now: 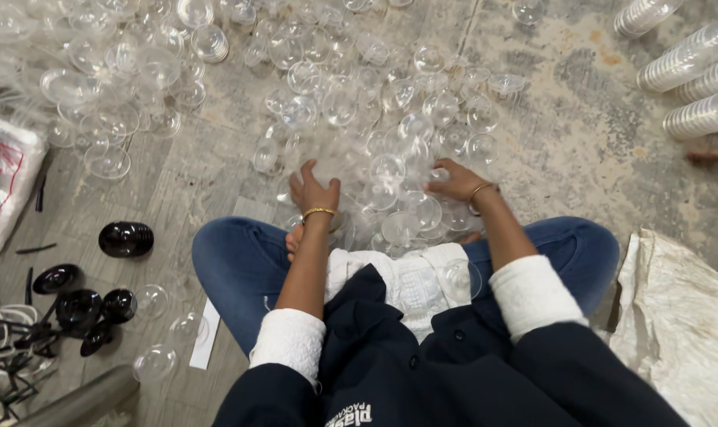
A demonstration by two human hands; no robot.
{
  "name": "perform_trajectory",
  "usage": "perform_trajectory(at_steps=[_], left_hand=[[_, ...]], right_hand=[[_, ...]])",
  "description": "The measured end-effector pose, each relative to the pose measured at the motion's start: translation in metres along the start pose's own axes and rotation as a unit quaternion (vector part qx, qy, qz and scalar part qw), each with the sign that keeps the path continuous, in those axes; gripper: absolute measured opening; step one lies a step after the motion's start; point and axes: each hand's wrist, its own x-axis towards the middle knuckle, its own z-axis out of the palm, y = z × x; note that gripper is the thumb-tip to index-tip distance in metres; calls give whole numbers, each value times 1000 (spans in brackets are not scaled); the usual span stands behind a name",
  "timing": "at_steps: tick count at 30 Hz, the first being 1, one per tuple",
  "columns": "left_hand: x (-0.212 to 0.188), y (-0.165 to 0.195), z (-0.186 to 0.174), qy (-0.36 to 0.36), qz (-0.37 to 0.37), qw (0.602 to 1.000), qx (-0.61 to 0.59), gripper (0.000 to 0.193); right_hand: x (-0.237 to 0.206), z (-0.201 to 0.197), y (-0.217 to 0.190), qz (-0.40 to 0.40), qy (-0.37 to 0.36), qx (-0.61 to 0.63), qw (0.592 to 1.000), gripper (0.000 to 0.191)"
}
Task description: The person sits cross-legged on the floor among a large spread of clear plastic cups and repeatedly picks up cups one at a time, fitting them together to build stacks. Finished stacks are set aside on the floor, and near the end the person reaches toward a woven sack beside them.
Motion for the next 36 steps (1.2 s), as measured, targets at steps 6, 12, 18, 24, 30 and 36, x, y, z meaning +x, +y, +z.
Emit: perform_trajectory(at_steps=[6,12,18,24,30,36], left_hand=[[-9,14,-8,-46,116,976,-176,40],[-22,26,-16,-56,121,938,-321,18],[-38,35,-39,-332,-10,775,-538,35],[-37,27,-30,-247,-93,777,-572,43],[-16,8,-10,-128,-131,651,-736,44],[-21,19,-23,-191,-209,655,-701,51]], right_hand=[[-44,41,-15,-172,39,75,981,42],[-97,46,-18,-234,137,231,934,34],[-78,78,-52,-128,249,271,921,27],[-5,91,-91,-258,272,20,927,24],[42,57,-107,-366,206,-301,856,60],[-6,37,-86,-259,163,-29,952,47]])
